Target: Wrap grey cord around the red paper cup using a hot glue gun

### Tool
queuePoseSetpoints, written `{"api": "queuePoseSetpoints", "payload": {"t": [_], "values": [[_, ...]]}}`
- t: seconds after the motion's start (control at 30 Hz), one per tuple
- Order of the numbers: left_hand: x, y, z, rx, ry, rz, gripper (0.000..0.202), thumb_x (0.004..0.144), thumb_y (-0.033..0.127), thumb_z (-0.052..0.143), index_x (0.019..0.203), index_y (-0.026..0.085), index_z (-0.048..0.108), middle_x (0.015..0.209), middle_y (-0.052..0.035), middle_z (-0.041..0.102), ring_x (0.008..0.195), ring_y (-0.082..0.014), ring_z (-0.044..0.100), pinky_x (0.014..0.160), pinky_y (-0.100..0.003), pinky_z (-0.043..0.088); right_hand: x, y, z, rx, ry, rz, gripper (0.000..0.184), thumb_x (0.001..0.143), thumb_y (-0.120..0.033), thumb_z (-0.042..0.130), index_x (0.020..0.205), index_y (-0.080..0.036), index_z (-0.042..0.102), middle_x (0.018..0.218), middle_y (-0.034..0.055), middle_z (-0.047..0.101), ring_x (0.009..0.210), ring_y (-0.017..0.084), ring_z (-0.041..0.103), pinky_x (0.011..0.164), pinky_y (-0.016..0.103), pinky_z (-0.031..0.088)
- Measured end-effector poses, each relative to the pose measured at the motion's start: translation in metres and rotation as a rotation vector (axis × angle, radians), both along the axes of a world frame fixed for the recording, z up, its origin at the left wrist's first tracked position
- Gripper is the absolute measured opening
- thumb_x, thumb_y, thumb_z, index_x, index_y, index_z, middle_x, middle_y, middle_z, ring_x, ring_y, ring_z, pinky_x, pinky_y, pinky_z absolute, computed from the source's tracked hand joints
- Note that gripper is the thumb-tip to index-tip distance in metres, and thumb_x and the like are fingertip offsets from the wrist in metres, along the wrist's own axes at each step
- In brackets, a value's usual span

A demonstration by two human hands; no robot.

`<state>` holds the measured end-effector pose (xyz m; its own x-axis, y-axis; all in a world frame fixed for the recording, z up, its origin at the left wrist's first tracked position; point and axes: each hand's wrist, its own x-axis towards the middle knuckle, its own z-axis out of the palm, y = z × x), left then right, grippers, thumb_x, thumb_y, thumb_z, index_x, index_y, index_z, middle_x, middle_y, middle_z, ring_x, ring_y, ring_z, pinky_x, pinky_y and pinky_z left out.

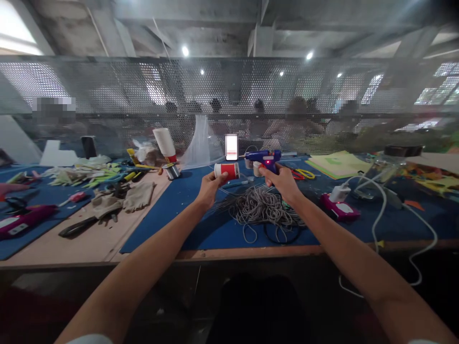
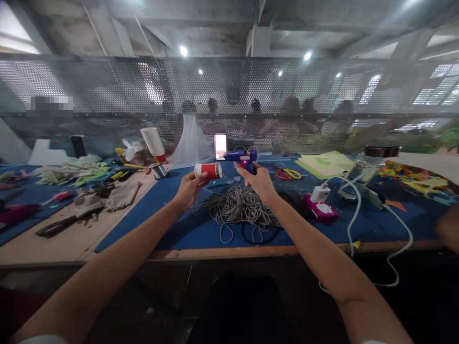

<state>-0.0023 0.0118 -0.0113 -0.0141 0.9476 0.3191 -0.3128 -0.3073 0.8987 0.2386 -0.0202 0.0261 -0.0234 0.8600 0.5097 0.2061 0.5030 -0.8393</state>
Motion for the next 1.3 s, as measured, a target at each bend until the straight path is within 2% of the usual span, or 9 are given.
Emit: {"api": "queuePoseSetpoints", "payload": {"t": [0.17,0.27,0.43,0.67,0.93,1.2,1.3], "values": [[-0.001,0.001,0.000,0.004,-0.006,-0.004,0.035,0.065,0.040,0.088,0.088,0.016,0.076,0.085,-0.0056,0.073,0.081,-0.0182,0.064,0.080,-0.033,0.050,-0.013,0.004,0.006,0.050,-0.104,0.017,0.030,0.085,-0.045,0.068,0.100,-0.019,0.071,0.056,-0.0035,0.061,0.054,0.015,0.058,0.064,0.032,0.052],[-0.002,0.001,0.000,0.008,0.005,0.012,0.038,0.065,0.041,0.088,0.090,0.016,0.076,0.086,-0.0058,0.073,0.082,-0.0188,0.064,0.080,-0.034,0.049,-0.017,0.006,-0.002,0.028,-0.099,-0.031,0.033,0.084,-0.050,0.068,0.097,-0.020,0.073,0.053,-0.0040,0.058,0.048,0.014,0.055,0.059,0.032,0.051],[-0.003,0.002,0.000,0.024,0.026,0.013,0.041,0.065,0.044,0.087,0.092,0.016,0.076,0.087,-0.0062,0.073,0.084,-0.0192,0.064,0.081,-0.033,0.048,-0.012,0.006,-0.020,0.062,-0.187,-0.143,0.037,0.081,-0.058,0.070,0.089,-0.022,0.074,0.058,-0.0012,0.064,0.049,0.017,0.059,0.059,0.034,0.051],[-0.005,0.005,-0.002,0.048,0.055,0.052,0.038,0.068,0.044,0.085,0.093,0.016,0.077,0.088,-0.0057,0.074,0.084,-0.0189,0.064,0.084,-0.033,0.048,-0.010,0.007,-0.028,0.213,-0.357,-0.218,0.035,0.084,-0.057,0.069,0.097,-0.025,0.075,0.070,0.0045,0.069,0.079,0.029,0.071,0.063,0.036,0.052],[-0.004,0.004,-0.001,0.054,0.069,0.071,0.038,0.067,0.044,0.085,0.091,0.016,0.076,0.085,-0.0057,0.073,0.082,-0.0188,0.063,0.082,-0.034,0.047,-0.009,0.008,-0.032,0.259,-0.485,-0.278,0.036,0.087,-0.058,0.064,0.096,-0.024,0.076,0.066,0.0040,0.068,0.071,0.026,0.068,0.063,0.036,0.051],[-0.003,0.003,0.000,0.061,0.069,0.072,0.038,0.068,0.043,0.084,0.092,0.015,0.076,0.083,-0.0041,0.072,0.080,-0.0173,0.062,0.080,-0.031,0.047,-0.008,0.008,-0.032,0.275,-0.563,-0.318,0.040,0.089,-0.057,0.062,0.094,-0.021,0.077,0.074,0.0075,0.074,0.071,0.027,0.070,0.067,0.036,0.050],[-0.004,0.005,-0.002,0.073,0.067,0.062,0.037,0.070,0.043,0.083,0.094,0.015,0.076,0.083,-0.0038,0.072,0.079,-0.0160,0.062,0.079,-0.029,0.047,-0.008,0.007,-0.031,0.287,-0.576,-0.343,0.040,0.089,-0.055,0.063,0.099,-0.019,0.078,0.075,0.0086,0.076,0.071,0.027,0.071,0.067,0.035,0.050]]}}
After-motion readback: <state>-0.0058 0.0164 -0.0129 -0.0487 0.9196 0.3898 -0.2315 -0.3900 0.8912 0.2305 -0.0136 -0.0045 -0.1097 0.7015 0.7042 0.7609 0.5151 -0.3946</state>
